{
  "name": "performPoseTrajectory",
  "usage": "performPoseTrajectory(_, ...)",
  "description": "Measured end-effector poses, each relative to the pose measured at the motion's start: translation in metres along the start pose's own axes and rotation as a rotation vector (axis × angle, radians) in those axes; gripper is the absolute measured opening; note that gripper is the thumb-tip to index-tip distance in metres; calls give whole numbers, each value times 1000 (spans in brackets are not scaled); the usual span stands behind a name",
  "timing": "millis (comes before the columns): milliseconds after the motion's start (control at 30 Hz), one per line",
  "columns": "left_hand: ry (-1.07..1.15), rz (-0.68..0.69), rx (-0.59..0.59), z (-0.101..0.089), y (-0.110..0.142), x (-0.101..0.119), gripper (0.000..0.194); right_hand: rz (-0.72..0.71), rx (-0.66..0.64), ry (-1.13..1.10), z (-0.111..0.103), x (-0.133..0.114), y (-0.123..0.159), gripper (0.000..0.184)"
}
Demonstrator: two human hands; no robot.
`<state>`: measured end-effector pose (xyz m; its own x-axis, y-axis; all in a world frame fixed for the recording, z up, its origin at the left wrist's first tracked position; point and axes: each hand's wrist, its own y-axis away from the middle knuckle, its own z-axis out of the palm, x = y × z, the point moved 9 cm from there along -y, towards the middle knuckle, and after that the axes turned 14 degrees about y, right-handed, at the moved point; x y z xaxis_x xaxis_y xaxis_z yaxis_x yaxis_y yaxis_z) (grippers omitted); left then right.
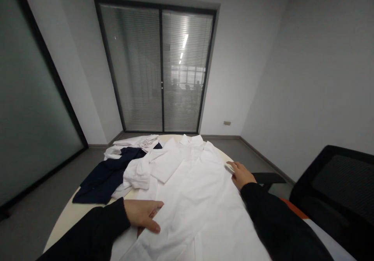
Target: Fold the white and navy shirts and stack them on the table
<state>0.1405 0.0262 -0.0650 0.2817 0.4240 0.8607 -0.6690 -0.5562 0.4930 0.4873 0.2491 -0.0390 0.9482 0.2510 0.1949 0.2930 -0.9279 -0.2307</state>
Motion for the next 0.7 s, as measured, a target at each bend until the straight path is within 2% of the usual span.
performPoseTrajectory(67,29,82,-52,6,-6,7,75,-74,7,40,-4,-11,-1,55)
performPoseTrajectory(100,2,91,-36,4,-8,8,74,-44,-16,41,-3,-9,-1,49)
performPoseTrajectory(233,-160,-32,202,-23,-10,-3,69,198,-78,17,3,13,1,33)
performPoseTrajectory(300,-227,-87,262,-30,-8,-6,65,194,-96,11,7,15,-1,32)
performPoseTrajectory(467,-268,-135,203,-26,-11,-2,51,141,-206,-51,19,15,-23,31)
performPoseTrajectory(500,-269,-112,223,-27,-14,3,50,139,-229,-64,20,16,-30,30)
performPoseTrajectory(567,-308,23,343,-36,-20,20,51,152,-241,-78,17,17,-46,30)
performPoseTrajectory(633,-393,198,492,-43,-24,39,53,177,-213,-75,9,16,-62,33)
performPoseTrajectory(700,-504,302,570,-43,-28,49,56,192,-172,-72,-1,10,-78,35)
